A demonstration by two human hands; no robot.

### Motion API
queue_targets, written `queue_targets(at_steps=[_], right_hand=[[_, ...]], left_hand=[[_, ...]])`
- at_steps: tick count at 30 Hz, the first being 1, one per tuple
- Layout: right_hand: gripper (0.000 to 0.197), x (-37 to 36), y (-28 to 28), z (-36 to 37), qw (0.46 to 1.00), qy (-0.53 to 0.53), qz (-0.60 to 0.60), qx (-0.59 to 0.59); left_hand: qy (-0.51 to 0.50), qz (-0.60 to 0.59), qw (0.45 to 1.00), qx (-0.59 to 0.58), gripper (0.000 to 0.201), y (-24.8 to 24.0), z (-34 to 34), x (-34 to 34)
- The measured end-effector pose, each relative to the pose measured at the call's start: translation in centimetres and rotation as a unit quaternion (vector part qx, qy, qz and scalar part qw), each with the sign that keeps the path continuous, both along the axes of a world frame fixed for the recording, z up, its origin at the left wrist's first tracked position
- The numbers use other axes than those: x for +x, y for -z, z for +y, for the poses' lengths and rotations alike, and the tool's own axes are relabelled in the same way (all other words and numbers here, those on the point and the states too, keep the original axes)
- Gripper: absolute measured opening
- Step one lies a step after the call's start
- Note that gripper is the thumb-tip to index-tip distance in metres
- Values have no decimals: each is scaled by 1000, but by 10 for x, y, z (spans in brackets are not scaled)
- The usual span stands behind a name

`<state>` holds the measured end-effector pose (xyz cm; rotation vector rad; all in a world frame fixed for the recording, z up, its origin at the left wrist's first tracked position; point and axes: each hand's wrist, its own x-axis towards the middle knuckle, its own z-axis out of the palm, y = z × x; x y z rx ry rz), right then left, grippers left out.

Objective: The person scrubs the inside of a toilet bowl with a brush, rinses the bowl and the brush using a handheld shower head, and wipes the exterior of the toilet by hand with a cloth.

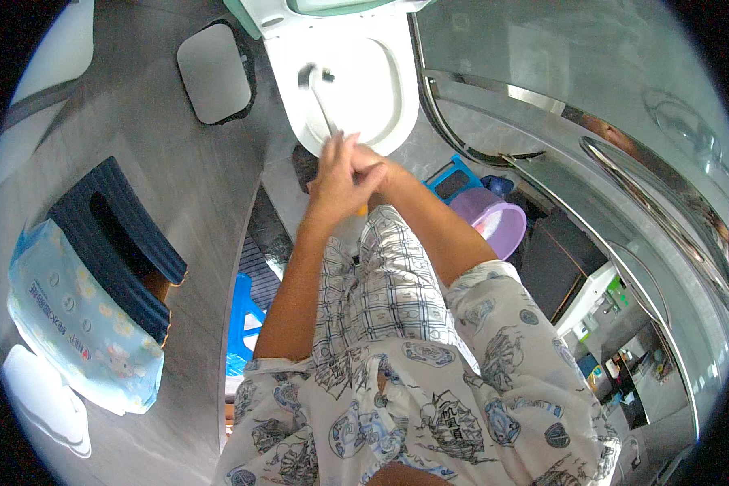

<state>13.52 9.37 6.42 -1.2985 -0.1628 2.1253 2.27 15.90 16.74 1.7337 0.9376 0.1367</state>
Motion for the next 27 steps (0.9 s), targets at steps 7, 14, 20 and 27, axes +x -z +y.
queue_targets(at_steps=[7,14,20,27], right_hand=[[31,-42,19,-25,984,67,78,-143],[35,-41,-29,-47,985,83,25,-148],[26,-38,-28,49,982,124,39,-137],[46,-12,67,-123,814,-338,-414,226]], left_hand=[[149,27,988,-14,83,-32,4,-36],[145,85,983,-69,97,-20,-44,-44],[86,73,993,-21,101,-21,13,-34],[94,8,990,-104,101,1,-107,-21]])
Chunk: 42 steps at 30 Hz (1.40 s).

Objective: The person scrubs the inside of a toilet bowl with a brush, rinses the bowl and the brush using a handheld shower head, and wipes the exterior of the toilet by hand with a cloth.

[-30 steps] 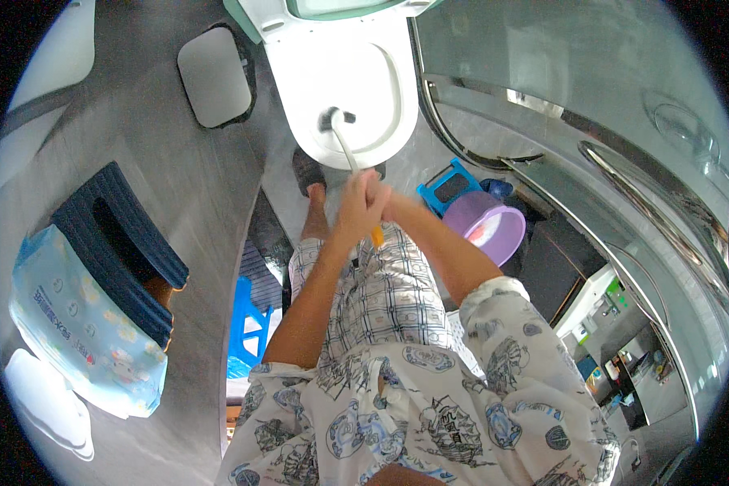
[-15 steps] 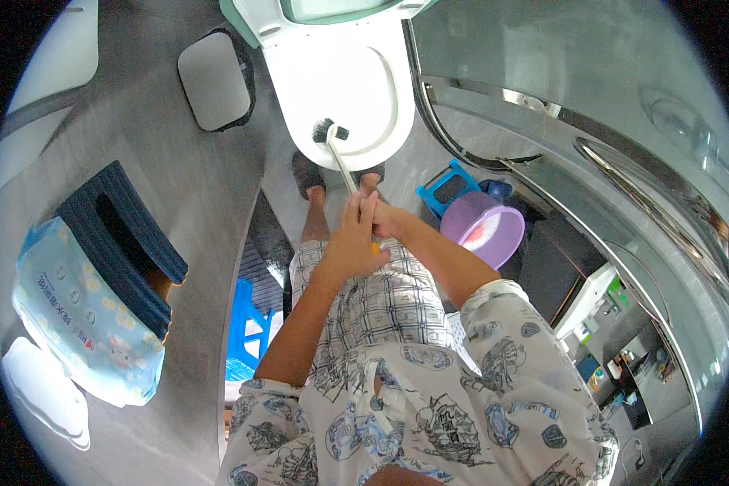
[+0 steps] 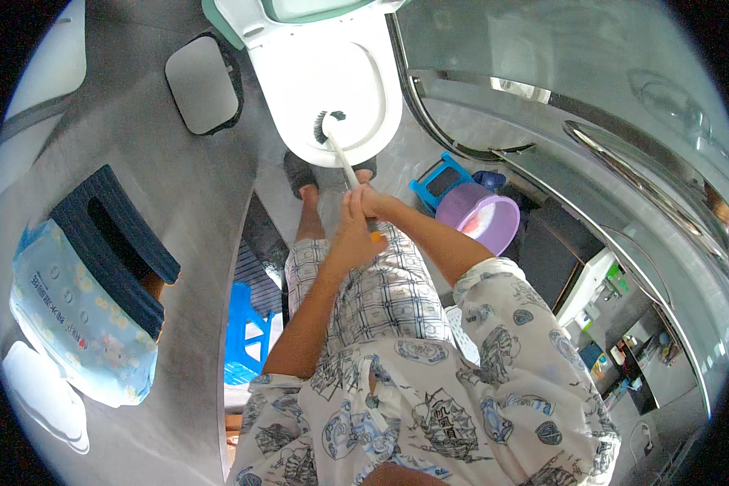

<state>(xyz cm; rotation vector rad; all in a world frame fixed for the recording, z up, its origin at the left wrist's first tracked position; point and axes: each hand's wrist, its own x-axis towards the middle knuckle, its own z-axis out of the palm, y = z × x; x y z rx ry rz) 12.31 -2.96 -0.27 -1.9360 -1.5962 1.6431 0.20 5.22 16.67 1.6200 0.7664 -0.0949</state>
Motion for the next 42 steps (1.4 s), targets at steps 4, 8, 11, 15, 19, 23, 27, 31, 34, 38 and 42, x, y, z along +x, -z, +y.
queue_targets(at_steps=[4,8,11,15,19,23,27,31,34,38,42], right_hand=[[45,20,-37,22,973,10,-79,-215],[33,98,-50,41,914,-53,-325,-238],[30,118,-99,101,900,-136,-370,-185],[31,128,-96,130,856,-95,-463,-209],[24,86,-92,87,927,-77,-290,-226],[29,20,-86,84,945,-47,-36,-322],[23,4,-65,114,839,292,229,-398],[29,43,-83,143,720,368,424,-407],[30,37,-80,149,574,394,608,-382],[22,11,-71,120,814,293,297,-405],[20,-3,-75,67,952,41,42,-302]], left_hand=[[-173,-115,968,-142,100,60,-42,12],[-34,-94,994,-48,89,48,-6,60],[14,-22,999,-21,76,47,36,72],[-82,-61,994,42,56,54,71,67],[-139,4,990,8,47,53,87,28],[-128,50,991,-1,45,73,79,-3],[-196,30,980,-19,49,95,77,-20],[-231,61,968,-75,60,67,92,5],[-258,87,958,-94,61,61,105,10],[-78,184,967,-160,65,52,119,10],[-113,174,972,-112,65,82,78,-22]])
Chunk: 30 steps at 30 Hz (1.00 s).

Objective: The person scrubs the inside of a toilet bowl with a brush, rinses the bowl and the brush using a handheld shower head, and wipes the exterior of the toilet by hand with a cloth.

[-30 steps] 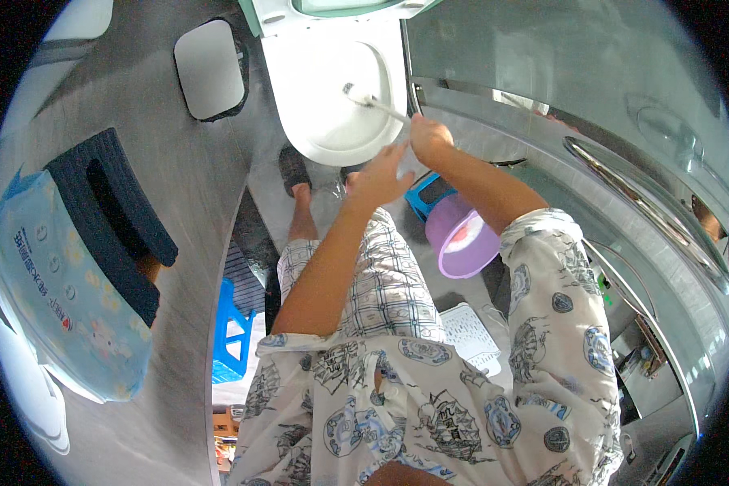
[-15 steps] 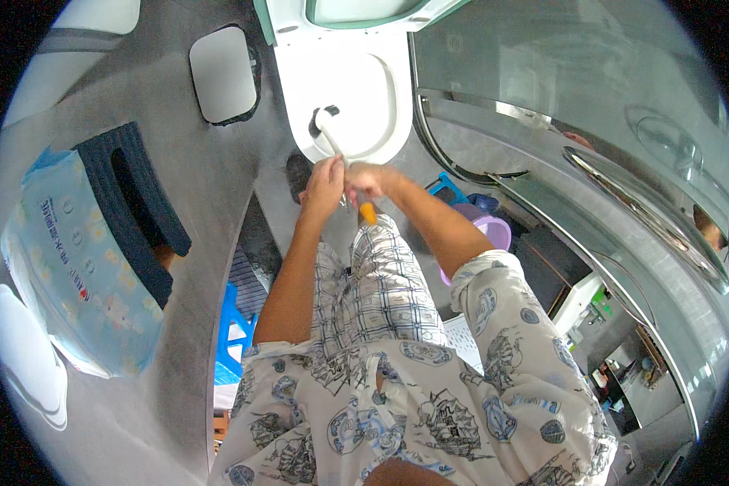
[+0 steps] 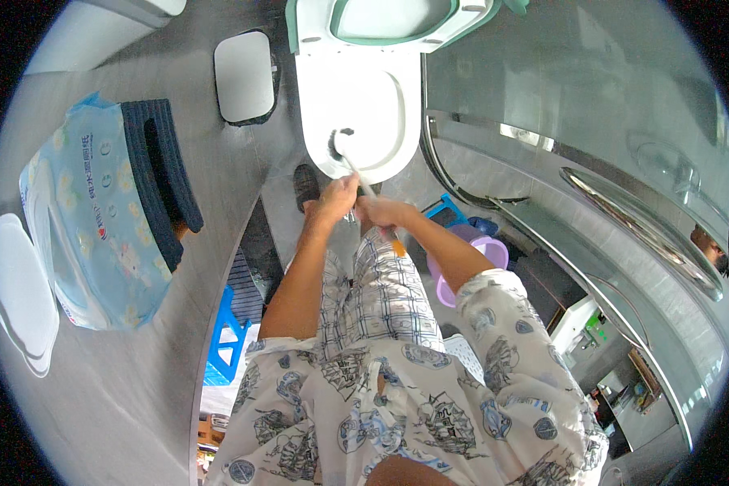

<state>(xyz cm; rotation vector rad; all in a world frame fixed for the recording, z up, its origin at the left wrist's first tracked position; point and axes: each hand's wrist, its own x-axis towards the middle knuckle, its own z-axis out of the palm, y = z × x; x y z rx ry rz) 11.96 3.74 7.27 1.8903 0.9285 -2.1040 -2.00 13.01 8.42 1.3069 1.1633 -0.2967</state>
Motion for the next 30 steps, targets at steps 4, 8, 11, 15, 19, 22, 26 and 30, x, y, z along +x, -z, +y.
queue_targets(at_steps=[4,8,11,15,19,22,26,30], right_hand=[[23,88,-13,-41,936,-252,-230,89],[24,104,-6,13,886,-189,-420,65],[27,57,2,71,949,-247,-165,-104],[25,41,72,69,994,34,100,34],[8,12,49,135,685,592,410,-110],[6,22,41,137,298,684,616,-254],[13,-26,43,116,660,660,324,-150],[28,34,42,74,980,-186,-10,-72]], left_hand=[[11,6,998,-54,60,-43,-4,14],[-61,-50,996,39,45,-7,-18,5],[-79,-62,992,82,39,-3,-8,-5],[-130,-71,985,85,32,-4,7,26],[-299,-91,942,125,31,17,20,-24],[-287,-114,946,98,31,6,27,-21],[-151,-36,979,135,26,12,9,-35],[-195,-95,973,85,24,26,-33,-65]])
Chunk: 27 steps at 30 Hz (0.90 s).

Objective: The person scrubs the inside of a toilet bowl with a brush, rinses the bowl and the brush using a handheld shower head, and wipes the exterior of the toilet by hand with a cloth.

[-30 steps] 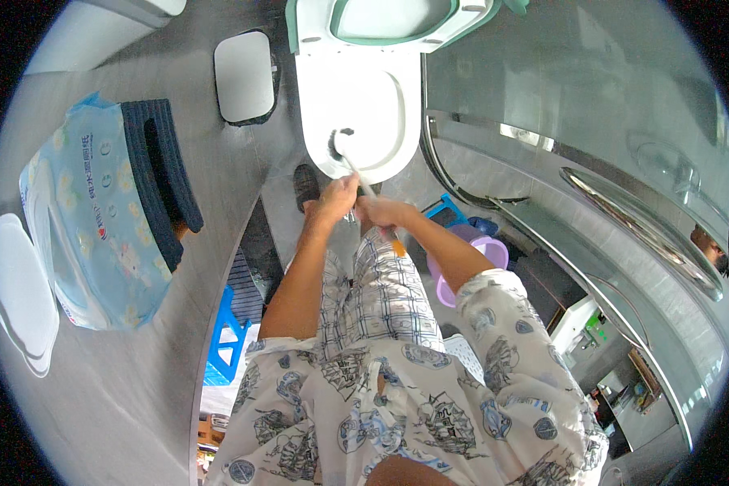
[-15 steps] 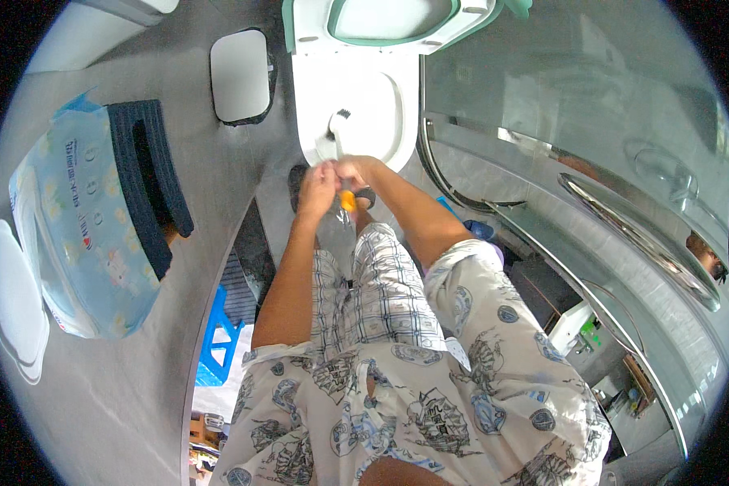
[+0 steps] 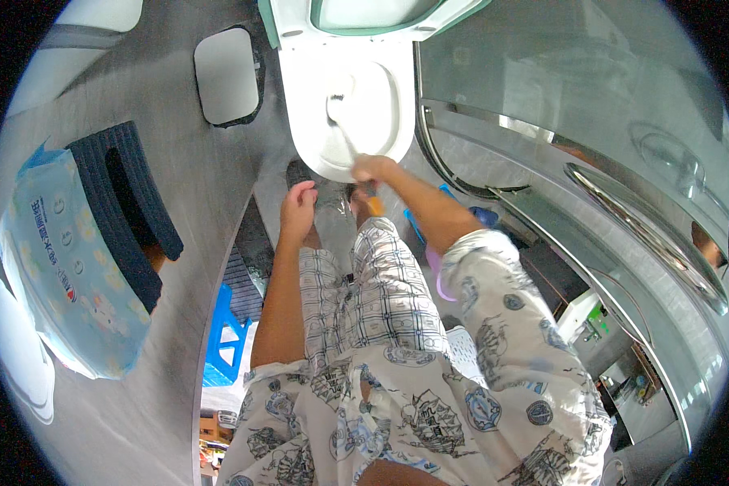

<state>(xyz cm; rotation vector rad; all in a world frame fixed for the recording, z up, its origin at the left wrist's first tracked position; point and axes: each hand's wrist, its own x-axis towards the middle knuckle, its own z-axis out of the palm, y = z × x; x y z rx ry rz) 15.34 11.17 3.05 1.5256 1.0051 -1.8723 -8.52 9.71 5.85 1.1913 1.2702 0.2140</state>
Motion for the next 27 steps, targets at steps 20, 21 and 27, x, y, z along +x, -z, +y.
queue_targets(at_steps=[20,21,27], right_hand=[[20,65,-84,-63,991,-59,-70,-99],[21,52,-73,-64,987,-3,-32,-155],[32,27,-62,14,653,626,353,-238]], left_hand=[[-8,-12,1000,-11,26,-33,1,20],[-7,-13,1000,-8,26,-30,-1,18],[11,-5,1000,6,24,-25,0,10]])
